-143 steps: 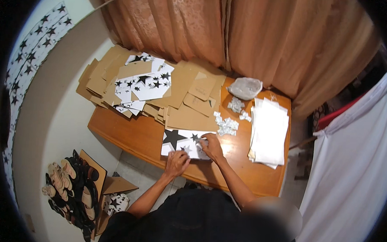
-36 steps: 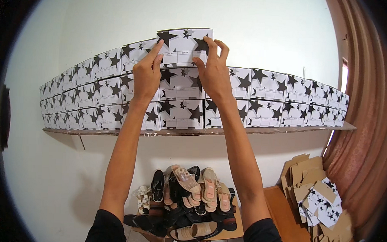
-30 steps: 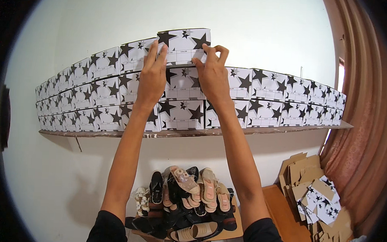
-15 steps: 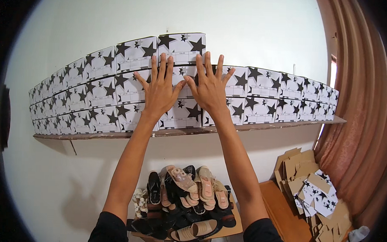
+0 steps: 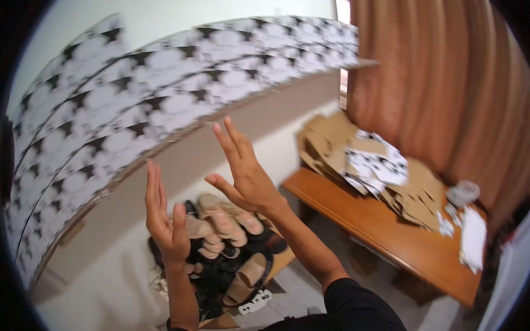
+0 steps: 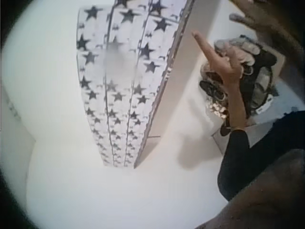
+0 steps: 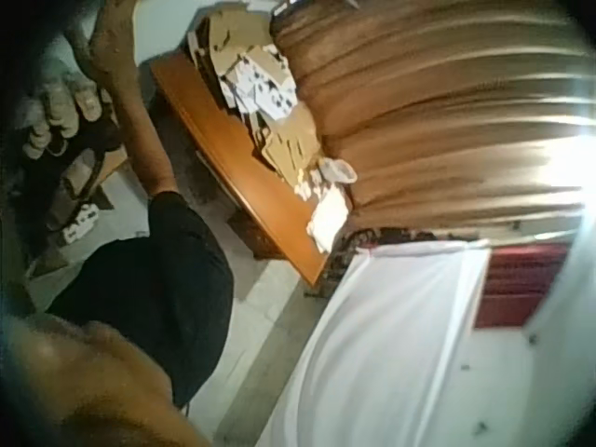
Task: Assembling cardboard shoe boxes from flat components and stacking them on a shelf.
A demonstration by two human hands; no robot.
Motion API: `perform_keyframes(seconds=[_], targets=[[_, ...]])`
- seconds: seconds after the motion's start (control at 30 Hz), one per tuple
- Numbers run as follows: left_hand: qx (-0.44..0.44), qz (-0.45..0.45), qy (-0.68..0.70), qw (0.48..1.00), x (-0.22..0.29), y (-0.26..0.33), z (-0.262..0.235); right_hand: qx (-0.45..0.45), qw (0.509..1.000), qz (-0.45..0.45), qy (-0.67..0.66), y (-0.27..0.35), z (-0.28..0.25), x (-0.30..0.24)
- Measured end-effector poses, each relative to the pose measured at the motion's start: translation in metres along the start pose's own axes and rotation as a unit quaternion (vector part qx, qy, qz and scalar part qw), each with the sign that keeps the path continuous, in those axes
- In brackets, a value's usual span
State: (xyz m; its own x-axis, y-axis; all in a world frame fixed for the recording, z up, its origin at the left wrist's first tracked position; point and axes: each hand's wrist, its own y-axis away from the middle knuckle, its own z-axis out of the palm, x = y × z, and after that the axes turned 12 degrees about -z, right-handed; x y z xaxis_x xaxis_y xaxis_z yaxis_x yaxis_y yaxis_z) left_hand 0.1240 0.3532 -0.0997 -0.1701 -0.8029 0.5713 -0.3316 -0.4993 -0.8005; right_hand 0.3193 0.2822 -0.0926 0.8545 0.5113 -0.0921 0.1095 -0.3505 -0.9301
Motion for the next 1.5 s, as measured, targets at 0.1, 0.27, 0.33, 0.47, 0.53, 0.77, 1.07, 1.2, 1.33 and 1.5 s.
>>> perform_keyframes(seconds=[0.1, 0.27, 0.33, 0.47, 0.53, 0.77, 1.07, 1.2, 1.33, 1.5], targets=[[-0.083, -0.106, 0.130, 0.982, -0.023, 0.052, 0.050, -0.046, 0.992, 0.110, 0.035, 0.084, -0.034, 0.016], [-0.231, -0.287, 0.207, 0.906, -0.079, 0.128, 0.177, -0.084, 0.940, 0.315, 0.101, 0.241, -0.119, 0.026], [-0.276, -0.330, 0.206, 0.879, -0.083, 0.149, 0.228, -0.042, 0.907, 0.399, 0.131, 0.294, -0.154, 0.025], [-0.326, -0.355, 0.171, 0.859, -0.088, 0.182, 0.329, -0.006, 0.861, 0.485, 0.152, 0.377, -0.216, 0.025], [-0.343, -0.357, 0.180, 0.850, -0.088, 0.195, 0.381, 0.022, 0.845, 0.500, 0.186, 0.410, -0.241, 0.032], [-0.402, -0.347, 0.133, 0.837, -0.084, 0.218, 0.493, 0.052, 0.811, 0.553, 0.180, 0.465, -0.320, 0.070], [-0.419, -0.382, 0.099, 0.818, -0.120, 0.208, 0.586, 0.055, 0.798, 0.573, 0.177, 0.500, -0.356, 0.170], [-0.425, -0.356, 0.096, 0.827, -0.154, 0.190, 0.643, 0.051, 0.803, 0.563, 0.192, 0.521, -0.366, 0.229], [-0.455, -0.317, 0.064, 0.830, -0.212, 0.174, 0.701, 0.082, 0.768, 0.614, 0.162, 0.538, -0.364, 0.290], [-0.457, -0.114, -0.027, 0.881, -0.268, 0.154, 0.769, 0.118, 0.730, 0.654, 0.163, 0.569, -0.359, 0.368]])
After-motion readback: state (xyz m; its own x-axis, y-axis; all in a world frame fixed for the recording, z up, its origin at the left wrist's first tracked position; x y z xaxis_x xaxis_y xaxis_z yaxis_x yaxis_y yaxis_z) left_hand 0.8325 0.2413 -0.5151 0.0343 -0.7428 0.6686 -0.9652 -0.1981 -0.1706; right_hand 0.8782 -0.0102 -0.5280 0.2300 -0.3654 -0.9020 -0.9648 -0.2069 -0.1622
